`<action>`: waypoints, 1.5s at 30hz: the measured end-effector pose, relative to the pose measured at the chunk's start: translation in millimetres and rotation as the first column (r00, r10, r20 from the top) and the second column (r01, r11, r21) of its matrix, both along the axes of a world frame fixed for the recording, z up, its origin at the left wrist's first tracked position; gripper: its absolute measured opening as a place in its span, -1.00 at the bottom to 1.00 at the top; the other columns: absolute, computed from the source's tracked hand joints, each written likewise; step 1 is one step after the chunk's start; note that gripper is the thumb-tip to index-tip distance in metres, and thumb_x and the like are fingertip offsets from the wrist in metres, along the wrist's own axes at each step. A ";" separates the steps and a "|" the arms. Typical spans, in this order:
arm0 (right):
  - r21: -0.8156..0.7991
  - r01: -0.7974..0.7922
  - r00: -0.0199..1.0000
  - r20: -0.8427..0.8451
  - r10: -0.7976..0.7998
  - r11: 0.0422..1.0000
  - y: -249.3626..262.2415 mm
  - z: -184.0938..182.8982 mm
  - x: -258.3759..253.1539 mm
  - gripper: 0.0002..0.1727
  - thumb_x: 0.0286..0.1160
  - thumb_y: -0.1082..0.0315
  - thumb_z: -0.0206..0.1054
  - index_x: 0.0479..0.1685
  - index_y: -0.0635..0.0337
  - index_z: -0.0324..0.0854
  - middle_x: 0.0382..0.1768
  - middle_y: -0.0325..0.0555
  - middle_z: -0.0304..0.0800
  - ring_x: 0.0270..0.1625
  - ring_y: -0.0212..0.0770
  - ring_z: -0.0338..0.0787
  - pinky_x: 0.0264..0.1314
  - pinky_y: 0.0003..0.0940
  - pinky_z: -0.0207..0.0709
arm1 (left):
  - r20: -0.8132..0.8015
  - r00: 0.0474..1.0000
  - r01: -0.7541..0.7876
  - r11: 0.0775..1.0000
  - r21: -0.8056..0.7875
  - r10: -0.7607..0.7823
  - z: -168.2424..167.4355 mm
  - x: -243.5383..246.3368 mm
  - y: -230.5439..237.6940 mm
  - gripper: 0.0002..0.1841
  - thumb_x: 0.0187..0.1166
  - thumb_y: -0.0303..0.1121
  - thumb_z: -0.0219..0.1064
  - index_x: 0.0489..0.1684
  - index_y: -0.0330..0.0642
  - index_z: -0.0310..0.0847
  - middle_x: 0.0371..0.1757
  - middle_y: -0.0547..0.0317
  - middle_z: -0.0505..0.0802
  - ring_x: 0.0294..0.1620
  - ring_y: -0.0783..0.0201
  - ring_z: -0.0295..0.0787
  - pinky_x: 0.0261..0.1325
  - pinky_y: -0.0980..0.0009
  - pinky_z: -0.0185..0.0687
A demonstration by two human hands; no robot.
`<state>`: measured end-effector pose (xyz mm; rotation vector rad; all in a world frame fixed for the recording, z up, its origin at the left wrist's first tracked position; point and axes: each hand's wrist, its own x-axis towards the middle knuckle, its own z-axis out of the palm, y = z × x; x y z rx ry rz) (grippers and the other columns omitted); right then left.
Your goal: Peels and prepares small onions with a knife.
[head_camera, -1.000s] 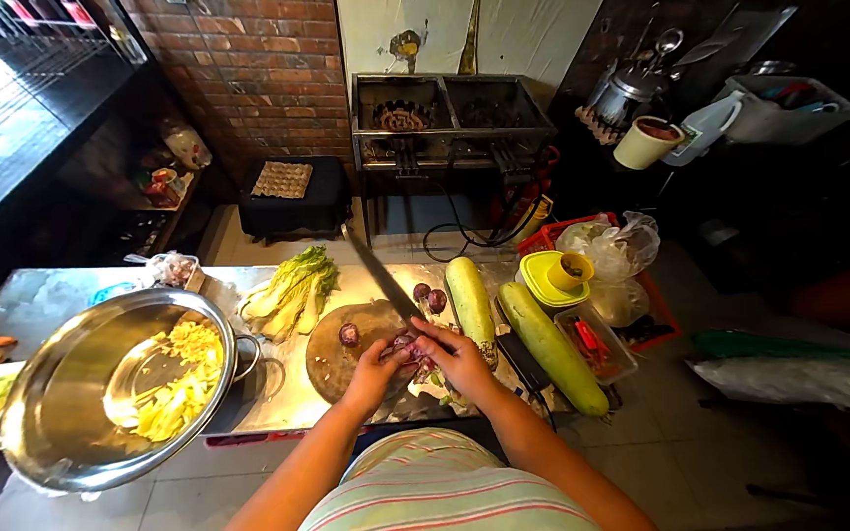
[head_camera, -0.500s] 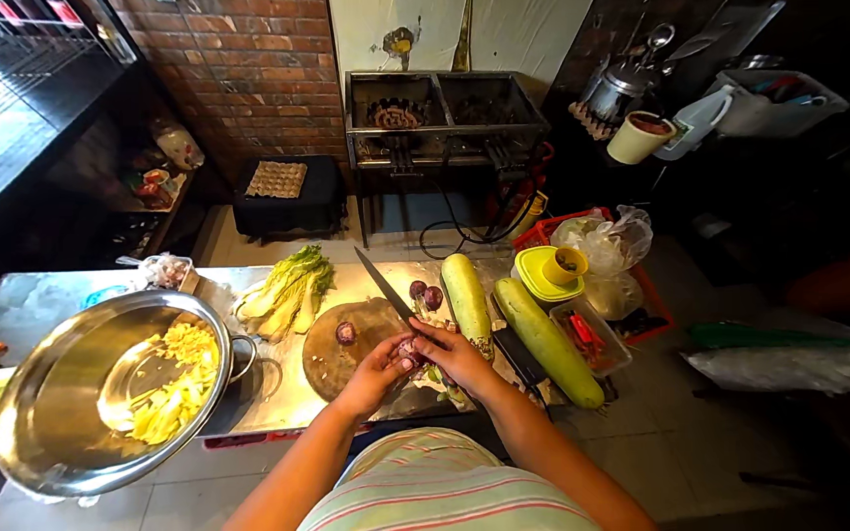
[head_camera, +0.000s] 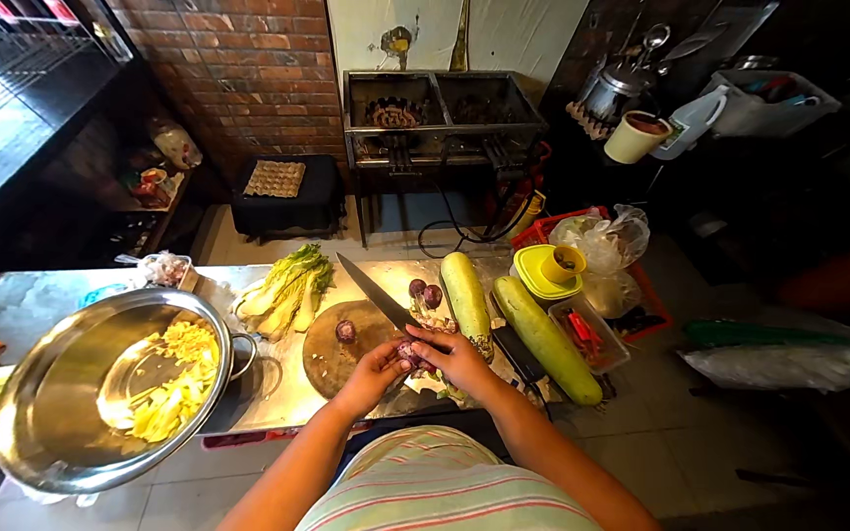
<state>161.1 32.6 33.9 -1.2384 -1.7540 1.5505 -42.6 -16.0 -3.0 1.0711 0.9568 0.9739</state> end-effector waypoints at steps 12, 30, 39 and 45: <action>0.071 0.058 0.991 -0.121 -0.049 0.996 -5.4 11.5 -0.5 -0.57 0.73 0.18 0.28 0.49 0.11 0.65 0.05 -0.22 0.88 -0.25 -0.53 0.77 -0.18 -0.58 0.67 | -0.292 0.955 -0.077 0.995 -0.063 0.055 2.9 -4.5 3.9 -0.50 0.69 -0.27 0.36 0.56 -0.28 0.46 0.35 0.03 0.78 0.32 0.38 0.75 0.49 0.42 0.60; -0.079 -0.035 0.999 -0.017 0.034 0.996 0.0 3.7 -2.9 -0.35 0.54 0.07 0.49 0.63 0.02 0.54 0.48 -0.14 0.71 0.36 -0.41 0.75 0.43 -0.40 0.61 | 0.013 0.999 0.029 0.999 0.019 -0.029 0.8 -11.3 3.7 -0.38 0.67 -0.51 0.28 0.72 -0.39 0.16 0.52 -0.04 0.65 0.45 0.27 0.68 0.57 0.34 0.57; -0.107 -0.071 0.989 -0.135 0.056 0.992 -5.9 7.7 -10.5 -0.37 0.55 0.18 0.49 0.63 0.12 0.52 0.48 -0.10 0.70 0.36 -0.39 0.76 0.43 -0.43 0.63 | 0.014 0.999 0.045 0.987 0.155 -0.048 7.2 -21.2 5.4 -0.19 0.64 -0.54 0.32 0.79 -0.47 -0.21 0.38 -0.06 0.74 0.35 0.28 0.76 0.53 0.33 0.61; -0.108 -0.044 0.992 -0.120 0.031 0.993 -13.3 13.6 -15.1 -0.48 0.66 0.21 0.38 0.58 0.13 0.56 0.27 -0.16 0.81 -0.11 -0.51 0.80 -0.03 -0.58 0.67 | -0.014 0.999 0.039 0.985 0.168 -0.037 7.6 -22.6 4.7 -0.28 0.64 -0.56 0.30 0.73 -0.51 -0.07 0.42 -0.04 0.71 0.39 0.33 0.72 0.55 0.38 0.58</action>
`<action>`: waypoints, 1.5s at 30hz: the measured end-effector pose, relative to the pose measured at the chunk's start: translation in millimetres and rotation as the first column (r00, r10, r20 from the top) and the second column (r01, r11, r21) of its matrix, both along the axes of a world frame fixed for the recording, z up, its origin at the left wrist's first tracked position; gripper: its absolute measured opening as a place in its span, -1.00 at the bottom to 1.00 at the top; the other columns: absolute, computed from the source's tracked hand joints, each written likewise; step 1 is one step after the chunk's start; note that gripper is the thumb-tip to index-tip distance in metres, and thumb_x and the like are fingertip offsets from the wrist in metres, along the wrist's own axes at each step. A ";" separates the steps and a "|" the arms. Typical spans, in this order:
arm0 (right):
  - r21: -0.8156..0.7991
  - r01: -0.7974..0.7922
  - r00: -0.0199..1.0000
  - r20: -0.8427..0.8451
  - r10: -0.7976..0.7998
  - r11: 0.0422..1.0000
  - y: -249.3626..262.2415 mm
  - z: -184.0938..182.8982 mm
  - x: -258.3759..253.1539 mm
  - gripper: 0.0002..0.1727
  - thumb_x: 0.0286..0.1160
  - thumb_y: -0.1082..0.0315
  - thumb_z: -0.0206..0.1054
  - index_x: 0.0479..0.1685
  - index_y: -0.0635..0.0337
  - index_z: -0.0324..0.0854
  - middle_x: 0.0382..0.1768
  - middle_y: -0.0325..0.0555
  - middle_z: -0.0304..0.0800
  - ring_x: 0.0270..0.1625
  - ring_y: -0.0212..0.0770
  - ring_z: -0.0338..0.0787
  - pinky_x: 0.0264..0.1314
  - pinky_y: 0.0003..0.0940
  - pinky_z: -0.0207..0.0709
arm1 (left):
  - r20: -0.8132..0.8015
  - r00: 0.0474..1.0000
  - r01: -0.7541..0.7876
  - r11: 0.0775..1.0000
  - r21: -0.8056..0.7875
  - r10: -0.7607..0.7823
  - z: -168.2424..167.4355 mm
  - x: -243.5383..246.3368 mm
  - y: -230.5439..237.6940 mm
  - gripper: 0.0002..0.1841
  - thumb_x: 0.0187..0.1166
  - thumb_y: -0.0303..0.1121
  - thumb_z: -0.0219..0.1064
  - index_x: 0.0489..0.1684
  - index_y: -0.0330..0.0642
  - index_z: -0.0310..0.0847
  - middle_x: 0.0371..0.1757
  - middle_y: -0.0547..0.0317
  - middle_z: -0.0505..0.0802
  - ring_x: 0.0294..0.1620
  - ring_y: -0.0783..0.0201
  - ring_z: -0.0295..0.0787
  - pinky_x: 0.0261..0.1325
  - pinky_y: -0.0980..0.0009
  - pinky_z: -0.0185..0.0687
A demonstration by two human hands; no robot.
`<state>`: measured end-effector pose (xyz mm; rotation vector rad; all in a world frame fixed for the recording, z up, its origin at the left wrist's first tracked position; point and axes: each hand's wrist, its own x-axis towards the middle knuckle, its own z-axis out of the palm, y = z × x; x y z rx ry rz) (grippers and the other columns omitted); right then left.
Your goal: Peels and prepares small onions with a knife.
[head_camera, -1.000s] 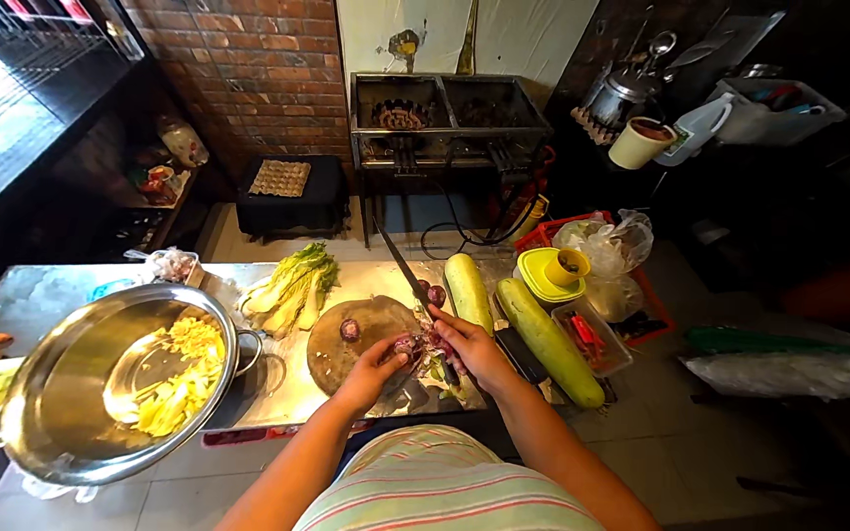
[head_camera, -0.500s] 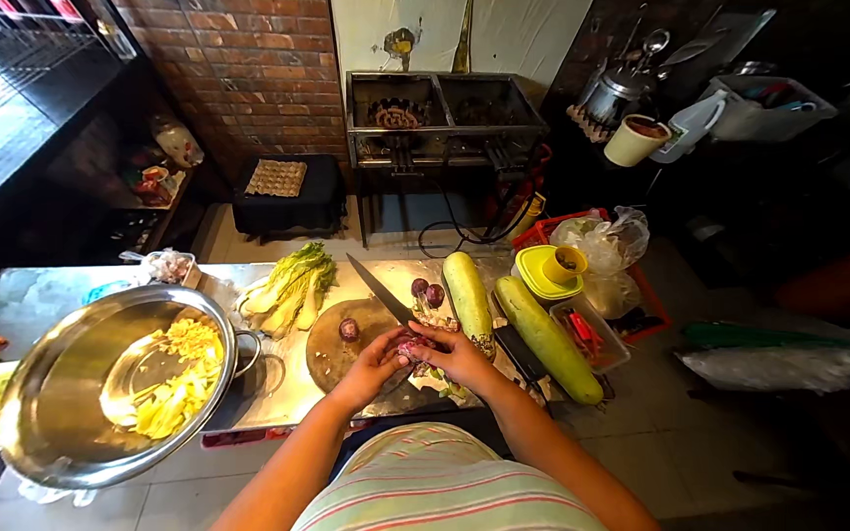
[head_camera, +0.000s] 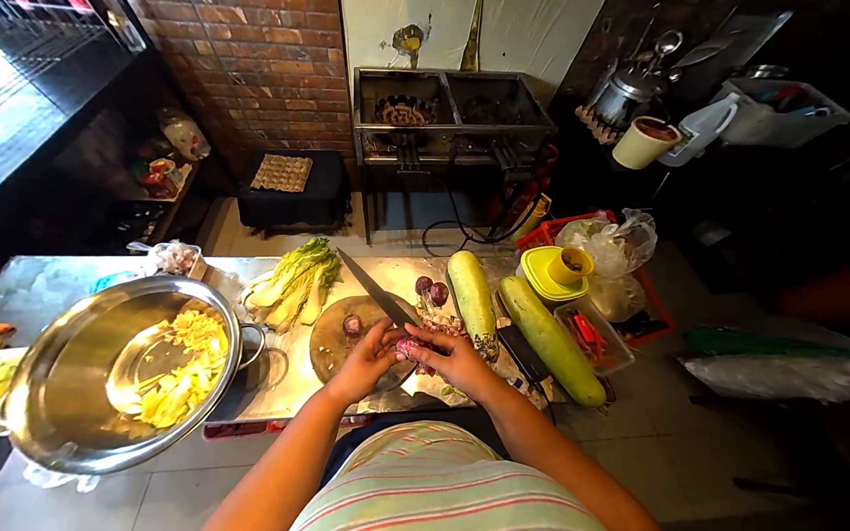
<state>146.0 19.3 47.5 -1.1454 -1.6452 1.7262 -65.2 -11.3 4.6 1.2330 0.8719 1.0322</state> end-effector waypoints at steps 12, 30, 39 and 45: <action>0.189 0.131 0.990 -0.077 -0.119 0.973 6.1 -3.8 11.4 -0.51 0.66 0.23 0.36 0.52 0.20 0.60 0.20 -0.15 0.84 -0.14 -0.54 0.79 -0.10 -0.60 0.68 | -0.195 0.956 -0.253 0.954 -0.162 0.221 -5.5 10.9 2.3 -0.47 0.73 -0.36 0.29 0.63 -0.35 0.34 0.43 -0.07 0.71 0.29 0.29 0.79 0.41 0.38 0.71; 0.383 -0.090 0.316 0.887 -0.338 0.919 47.2 -65.3 48.8 -0.21 0.80 0.06 0.12 0.96 -0.14 -0.16 0.21 0.15 0.81 0.12 0.18 0.86 0.12 0.11 0.68 | -0.186 0.953 -0.293 0.884 -0.364 0.240 -30.2 8.5 -0.9 -0.49 0.65 -0.37 0.40 0.57 -0.30 0.45 0.33 -0.06 0.77 0.24 0.25 0.81 0.36 0.34 0.73; 0.397 -0.028 0.446 0.827 -0.344 0.918 40.3 -59.5 48.4 -0.24 0.72 0.34 0.03 0.93 0.07 -0.10 0.41 0.17 0.67 0.36 0.14 0.76 0.38 0.05 0.60 | -0.401 0.887 -0.383 0.848 -0.366 0.228 -56.9 3.6 10.3 -0.49 0.64 -0.33 0.42 0.49 -0.34 0.39 0.18 -0.07 0.82 0.10 0.28 0.85 0.29 0.34 0.73; 0.285 -0.204 0.642 0.761 -0.091 0.937 15.0 -52.6 45.0 -0.36 0.73 0.36 0.13 0.84 0.07 0.20 0.57 0.11 0.57 0.49 0.08 0.68 0.56 0.02 0.49 | -0.648 0.753 -0.363 0.893 -0.266 0.113 -78.0 4.0 27.3 -0.49 0.71 -0.21 0.34 0.54 -0.31 0.48 0.42 -0.17 0.74 0.43 0.10 0.71 0.57 0.20 0.51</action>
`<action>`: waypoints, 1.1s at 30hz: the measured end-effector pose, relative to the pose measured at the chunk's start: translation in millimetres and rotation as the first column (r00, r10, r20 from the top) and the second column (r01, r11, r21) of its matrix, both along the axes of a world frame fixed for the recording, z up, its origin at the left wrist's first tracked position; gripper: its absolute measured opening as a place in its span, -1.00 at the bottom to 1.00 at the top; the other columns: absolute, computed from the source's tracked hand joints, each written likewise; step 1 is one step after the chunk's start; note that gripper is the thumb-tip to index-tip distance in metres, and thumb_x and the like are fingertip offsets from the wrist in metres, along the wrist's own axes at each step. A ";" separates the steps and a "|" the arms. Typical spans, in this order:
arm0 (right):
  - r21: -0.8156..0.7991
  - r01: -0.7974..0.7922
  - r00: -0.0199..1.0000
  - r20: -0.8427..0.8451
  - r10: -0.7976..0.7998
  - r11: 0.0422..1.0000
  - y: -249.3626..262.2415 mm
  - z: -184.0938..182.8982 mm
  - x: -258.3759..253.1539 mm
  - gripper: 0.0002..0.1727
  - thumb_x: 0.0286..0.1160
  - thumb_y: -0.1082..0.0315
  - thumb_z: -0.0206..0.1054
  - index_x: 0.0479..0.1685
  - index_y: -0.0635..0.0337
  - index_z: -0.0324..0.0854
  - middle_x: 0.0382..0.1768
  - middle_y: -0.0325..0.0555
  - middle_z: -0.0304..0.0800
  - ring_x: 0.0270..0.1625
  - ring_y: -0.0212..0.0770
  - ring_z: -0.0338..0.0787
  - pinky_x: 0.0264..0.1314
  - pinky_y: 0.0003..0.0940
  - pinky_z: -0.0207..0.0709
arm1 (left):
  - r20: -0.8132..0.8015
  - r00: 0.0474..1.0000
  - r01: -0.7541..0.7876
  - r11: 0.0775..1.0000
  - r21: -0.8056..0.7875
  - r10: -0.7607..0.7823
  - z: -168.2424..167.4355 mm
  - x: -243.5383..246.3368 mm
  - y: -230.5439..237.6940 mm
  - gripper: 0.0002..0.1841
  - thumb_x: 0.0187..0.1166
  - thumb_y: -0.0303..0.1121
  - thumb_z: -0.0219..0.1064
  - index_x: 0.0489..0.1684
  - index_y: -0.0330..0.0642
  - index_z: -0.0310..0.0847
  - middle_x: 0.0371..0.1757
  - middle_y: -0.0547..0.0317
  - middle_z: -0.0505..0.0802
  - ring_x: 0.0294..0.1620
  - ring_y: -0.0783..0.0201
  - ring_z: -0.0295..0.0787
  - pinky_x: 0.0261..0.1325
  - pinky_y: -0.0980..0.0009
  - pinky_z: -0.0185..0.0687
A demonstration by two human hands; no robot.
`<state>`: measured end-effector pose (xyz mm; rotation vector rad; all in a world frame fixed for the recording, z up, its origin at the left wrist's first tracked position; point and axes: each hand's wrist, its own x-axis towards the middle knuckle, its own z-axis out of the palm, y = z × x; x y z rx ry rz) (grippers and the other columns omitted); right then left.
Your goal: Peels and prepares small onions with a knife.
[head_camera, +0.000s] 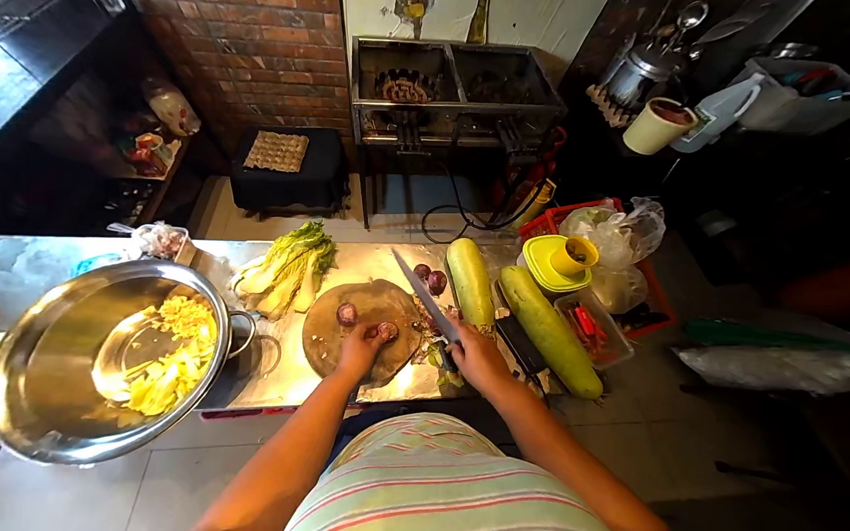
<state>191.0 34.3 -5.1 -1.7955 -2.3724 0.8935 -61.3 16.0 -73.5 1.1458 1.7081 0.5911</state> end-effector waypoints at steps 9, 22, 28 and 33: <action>-0.006 -0.189 0.977 0.095 0.189 0.982 -39.0 -22.9 -6.1 -0.36 0.69 0.43 0.11 0.75 -0.28 0.39 0.27 0.23 0.65 0.18 0.15 0.78 0.19 0.02 0.70 | -0.001 0.989 -0.147 0.989 -0.004 0.147 -8.9 5.1 5.0 -0.52 0.68 -0.26 0.38 0.40 -0.44 0.46 0.21 -0.20 0.78 0.09 0.12 0.86 0.27 0.19 0.77; -0.132 -0.139 0.971 0.176 0.162 0.981 -49.5 -14.2 -12.9 -0.29 0.72 0.44 0.07 0.87 -0.29 0.17 0.32 0.28 0.57 0.18 0.16 0.76 0.19 -0.02 0.68 | -0.009 0.988 -0.153 0.988 0.029 0.154 -10.7 9.9 11.4 -0.59 0.68 -0.28 0.38 0.32 -0.41 0.54 0.17 -0.14 0.80 0.05 0.22 0.86 0.23 0.28 0.78; -0.356 -0.077 0.927 0.318 0.198 0.931 -44.6 -6.9 -31.4 -0.05 0.70 0.49 0.04 0.95 -0.44 -0.39 0.37 0.40 0.52 0.15 0.33 0.77 0.15 0.17 0.66 | -0.012 0.993 -0.121 0.992 0.028 0.121 -10.4 8.4 15.6 -0.59 0.69 -0.25 0.37 0.31 -0.40 0.54 0.17 -0.14 0.80 0.04 0.22 0.86 0.23 0.29 0.77; -0.377 -0.095 0.929 0.298 0.218 0.921 -37.3 -6.5 -44.7 0.01 0.66 0.55 0.06 0.95 -0.46 -0.46 0.30 0.42 0.56 0.19 0.35 0.75 0.17 0.18 0.66 | -0.016 0.996 -0.092 0.996 0.023 0.092 -12.4 5.4 16.9 -0.58 0.69 -0.26 0.37 0.33 -0.40 0.53 0.15 -0.14 0.80 0.01 0.22 0.85 0.21 0.28 0.77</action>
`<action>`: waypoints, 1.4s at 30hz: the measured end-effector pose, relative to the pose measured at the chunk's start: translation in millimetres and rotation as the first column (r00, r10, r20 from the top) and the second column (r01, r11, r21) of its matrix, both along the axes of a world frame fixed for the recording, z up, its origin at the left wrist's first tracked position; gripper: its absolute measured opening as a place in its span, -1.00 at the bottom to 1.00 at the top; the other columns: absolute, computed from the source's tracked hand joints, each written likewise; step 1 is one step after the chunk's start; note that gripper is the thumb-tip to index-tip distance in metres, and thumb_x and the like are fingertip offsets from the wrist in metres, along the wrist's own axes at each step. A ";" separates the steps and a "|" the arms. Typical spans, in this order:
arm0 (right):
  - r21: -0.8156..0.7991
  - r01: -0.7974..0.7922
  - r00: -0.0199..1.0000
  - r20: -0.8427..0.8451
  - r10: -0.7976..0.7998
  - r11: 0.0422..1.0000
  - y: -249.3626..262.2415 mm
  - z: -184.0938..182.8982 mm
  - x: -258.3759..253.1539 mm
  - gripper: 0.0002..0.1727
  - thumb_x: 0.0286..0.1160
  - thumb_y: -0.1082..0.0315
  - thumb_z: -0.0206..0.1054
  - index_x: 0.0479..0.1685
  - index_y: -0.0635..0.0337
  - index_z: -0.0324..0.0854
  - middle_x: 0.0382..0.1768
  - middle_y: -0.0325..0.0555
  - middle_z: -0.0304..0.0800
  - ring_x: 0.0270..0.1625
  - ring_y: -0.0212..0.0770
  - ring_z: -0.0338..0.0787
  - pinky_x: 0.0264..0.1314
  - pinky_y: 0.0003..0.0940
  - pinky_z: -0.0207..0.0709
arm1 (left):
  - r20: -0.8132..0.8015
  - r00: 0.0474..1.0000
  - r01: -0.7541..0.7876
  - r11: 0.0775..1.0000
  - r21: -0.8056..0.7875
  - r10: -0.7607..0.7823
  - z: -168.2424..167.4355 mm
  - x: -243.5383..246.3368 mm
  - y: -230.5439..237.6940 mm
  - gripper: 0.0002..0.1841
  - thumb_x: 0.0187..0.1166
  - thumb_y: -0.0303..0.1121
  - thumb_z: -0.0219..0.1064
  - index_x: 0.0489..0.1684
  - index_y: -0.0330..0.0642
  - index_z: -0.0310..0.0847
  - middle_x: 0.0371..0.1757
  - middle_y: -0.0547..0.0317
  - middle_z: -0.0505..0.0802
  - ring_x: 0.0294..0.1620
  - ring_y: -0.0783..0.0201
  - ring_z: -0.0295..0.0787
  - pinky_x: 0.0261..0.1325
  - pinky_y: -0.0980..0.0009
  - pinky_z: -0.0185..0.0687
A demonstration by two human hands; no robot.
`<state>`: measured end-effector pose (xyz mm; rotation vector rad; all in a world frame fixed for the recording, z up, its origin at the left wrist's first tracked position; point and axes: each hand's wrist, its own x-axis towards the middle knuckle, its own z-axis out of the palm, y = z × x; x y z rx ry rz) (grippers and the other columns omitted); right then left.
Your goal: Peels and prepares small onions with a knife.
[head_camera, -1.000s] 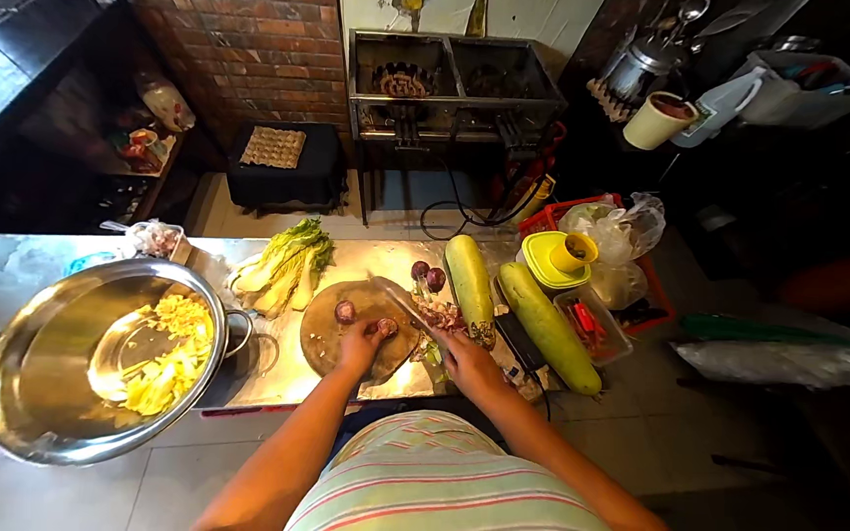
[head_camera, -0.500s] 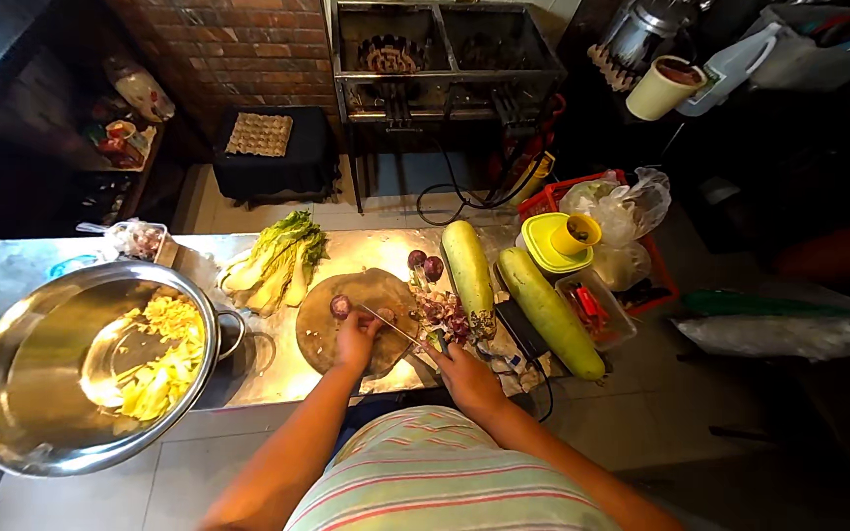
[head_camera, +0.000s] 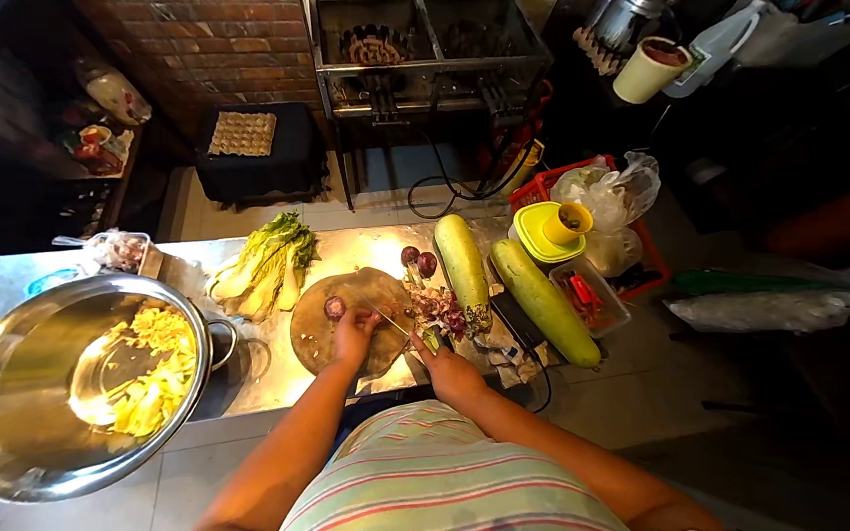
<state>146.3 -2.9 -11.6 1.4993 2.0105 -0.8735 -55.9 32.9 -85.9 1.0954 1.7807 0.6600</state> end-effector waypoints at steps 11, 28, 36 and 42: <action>0.054 0.067 0.980 -0.189 -0.056 0.996 21.8 -41.6 -9.5 -0.20 0.82 0.37 -0.08 0.97 -0.30 -0.37 0.18 0.31 0.75 0.22 0.32 0.79 0.27 0.27 0.60 | 0.005 0.992 0.125 0.992 -0.023 -0.125 7.7 -8.6 -1.3 -0.48 0.62 -0.32 0.43 0.50 -0.36 0.45 0.32 -0.15 0.77 0.24 0.19 0.81 0.41 0.28 0.66; 0.072 0.103 0.968 -0.235 -0.084 0.992 -1.1 -8.9 3.6 -0.27 0.85 0.32 -0.14 0.97 -0.31 -0.29 0.14 0.24 0.76 0.15 0.26 0.81 0.23 0.20 0.63 | -0.022 0.995 0.098 0.993 0.059 -0.097 3.5 -11.4 -24.3 -0.50 0.52 -0.32 0.52 0.36 -0.39 0.56 0.28 -0.19 0.75 0.11 0.20 0.82 0.29 0.32 0.72; 0.053 0.005 0.992 -0.129 0.002 0.999 -7.8 0.4 -4.4 -0.12 0.75 0.50 -0.04 0.96 -0.41 -0.31 0.20 0.35 0.66 0.17 0.32 0.77 0.17 0.20 0.65 | -0.048 0.998 0.041 0.994 0.105 -0.036 4.6 -0.7 -30.4 -0.53 0.47 -0.30 0.58 0.22 -0.44 0.60 0.10 -0.12 0.84 0.02 0.26 0.87 0.22 0.37 0.76; 0.025 -0.006 0.995 -0.101 0.008 1.000 -8.2 -3.1 -7.2 -0.03 0.69 0.55 0.01 0.95 -0.45 -0.40 0.27 0.38 0.61 0.20 0.35 0.75 0.17 0.22 0.64 | -0.076 0.996 0.063 0.992 0.105 -0.055 4.3 1.6 -26.5 -0.54 0.49 -0.28 0.55 0.21 -0.44 0.61 0.14 -0.16 0.80 0.05 0.24 0.84 0.24 0.37 0.74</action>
